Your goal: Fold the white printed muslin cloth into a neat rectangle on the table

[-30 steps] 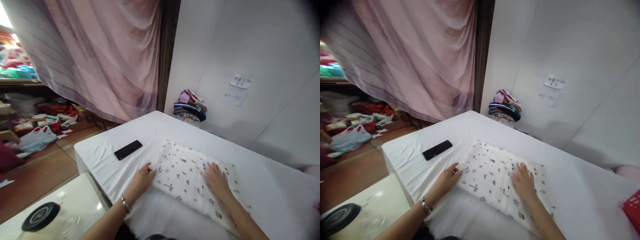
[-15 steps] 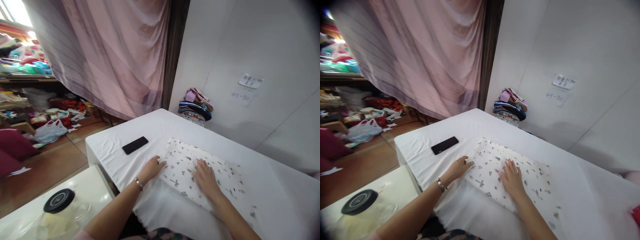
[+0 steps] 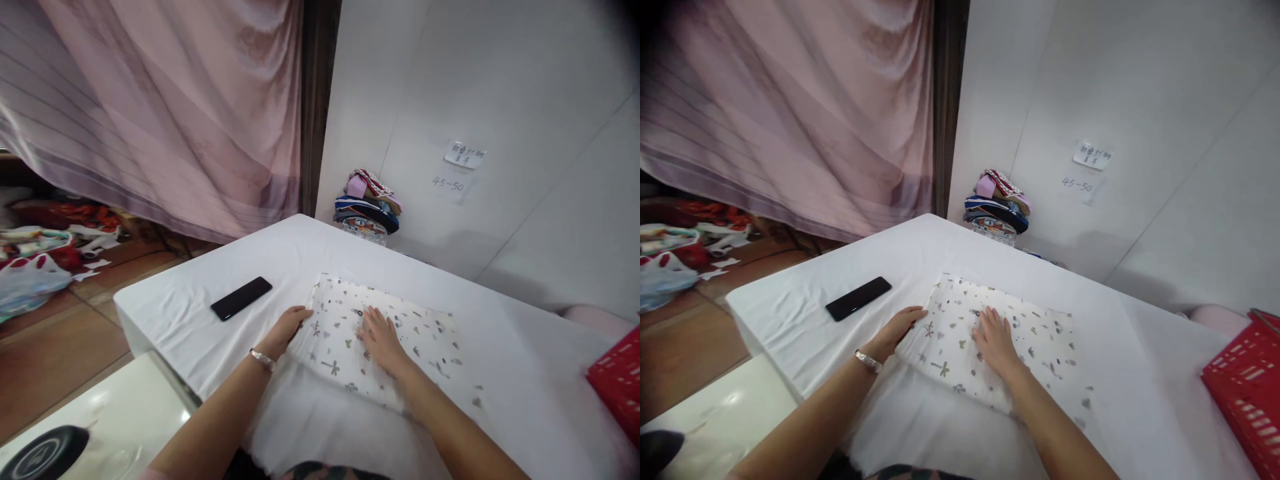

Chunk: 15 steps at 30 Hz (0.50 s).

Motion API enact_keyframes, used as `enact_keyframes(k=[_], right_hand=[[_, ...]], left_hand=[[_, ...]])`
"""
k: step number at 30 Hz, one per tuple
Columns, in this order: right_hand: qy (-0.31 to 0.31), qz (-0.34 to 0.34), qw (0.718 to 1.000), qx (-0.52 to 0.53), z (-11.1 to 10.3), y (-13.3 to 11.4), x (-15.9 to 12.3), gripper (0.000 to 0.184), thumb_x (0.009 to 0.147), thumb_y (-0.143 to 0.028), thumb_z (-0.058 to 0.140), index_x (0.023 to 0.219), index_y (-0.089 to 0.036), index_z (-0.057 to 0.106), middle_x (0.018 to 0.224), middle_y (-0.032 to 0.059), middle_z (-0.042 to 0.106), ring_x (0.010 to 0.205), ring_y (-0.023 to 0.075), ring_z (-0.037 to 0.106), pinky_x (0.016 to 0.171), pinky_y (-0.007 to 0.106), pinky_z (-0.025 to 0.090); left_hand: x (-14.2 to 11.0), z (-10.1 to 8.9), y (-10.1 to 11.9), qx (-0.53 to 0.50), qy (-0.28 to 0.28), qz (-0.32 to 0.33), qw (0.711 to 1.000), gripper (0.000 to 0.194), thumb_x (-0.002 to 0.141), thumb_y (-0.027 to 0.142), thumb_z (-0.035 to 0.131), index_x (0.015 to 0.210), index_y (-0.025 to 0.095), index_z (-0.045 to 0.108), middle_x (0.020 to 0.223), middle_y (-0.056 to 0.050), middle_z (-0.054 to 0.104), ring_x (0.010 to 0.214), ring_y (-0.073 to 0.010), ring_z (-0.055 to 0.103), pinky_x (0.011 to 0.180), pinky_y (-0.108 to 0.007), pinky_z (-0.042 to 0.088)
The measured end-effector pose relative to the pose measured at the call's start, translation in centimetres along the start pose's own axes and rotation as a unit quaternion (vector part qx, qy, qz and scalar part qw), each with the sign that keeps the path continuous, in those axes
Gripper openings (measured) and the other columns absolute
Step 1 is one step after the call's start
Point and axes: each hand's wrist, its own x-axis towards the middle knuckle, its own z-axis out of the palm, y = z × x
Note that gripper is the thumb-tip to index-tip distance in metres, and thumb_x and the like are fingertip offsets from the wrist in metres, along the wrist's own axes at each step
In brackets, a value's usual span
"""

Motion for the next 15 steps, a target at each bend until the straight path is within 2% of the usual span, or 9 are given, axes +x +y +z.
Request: enact_keyframes(k=[4,6,8,11,15], right_hand=[[0.053,0.033,0.998,-0.024,-1.4,0.0,3.3,0.059,0.091,-0.039,0.022,0.144,-0.013,0.018,0.152,0.0057,0.007,0.139,0.0203,0.000,0.111,0.041,0.000],[0.071,0.049,0.995,-0.040,-1.4,0.4,4.7,0.059,0.091,-0.038,0.024,0.144,-0.012,0.017,0.152,0.0068,0.007,0.139,0.0204,0.001,0.111,0.042,0.001],[0.063,0.061,0.995,-0.049,-0.8,1.0,5.8,0.060,0.090,-0.041,0.025,0.143,-0.013,0.019,0.152,0.0072,0.009,0.139,0.0208,0.003,0.110,0.043,0.002],[0.032,0.071,0.996,-0.051,0.2,1.9,6.7,0.061,0.090,-0.047,0.025,0.142,-0.014,0.023,0.151,0.0076,0.012,0.138,0.0216,0.005,0.109,0.045,0.003],[0.031,0.074,0.996,-0.037,0.3,2.3,7.2,0.061,0.090,-0.048,0.026,0.141,-0.016,0.025,0.151,0.0079,0.013,0.138,0.0220,0.006,0.109,0.045,0.004]], left_hand=[[0.2,-0.4,0.1,0.020,0.046,0.055,0.997,0.059,0.071,0.030,0.063,0.124,0.015,0.044,0.084,-0.005,0.064,0.067,-0.0157,0.061,0.060,-0.027,0.049],[0.3,-1.1,-0.3,0.078,0.073,0.085,0.991,0.062,0.070,0.030,0.063,0.126,0.015,0.043,0.084,-0.004,0.062,0.066,-0.0152,0.060,0.059,-0.026,0.047],[0.7,-1.8,-0.8,0.151,0.093,0.102,0.979,0.064,0.068,0.030,0.062,0.127,0.013,0.043,0.082,-0.004,0.062,0.066,-0.0156,0.059,0.058,-0.025,0.045],[1.3,-2.5,-1.2,0.217,0.092,0.099,0.967,0.065,0.067,0.034,0.061,0.126,0.012,0.044,0.083,-0.005,0.063,0.067,-0.0168,0.059,0.057,-0.026,0.043],[2.0,-2.5,-0.7,0.202,0.081,0.065,0.974,0.066,0.068,0.047,0.061,0.124,0.015,0.049,0.103,-0.010,0.063,0.076,-0.0194,0.062,0.061,-0.027,0.046]])
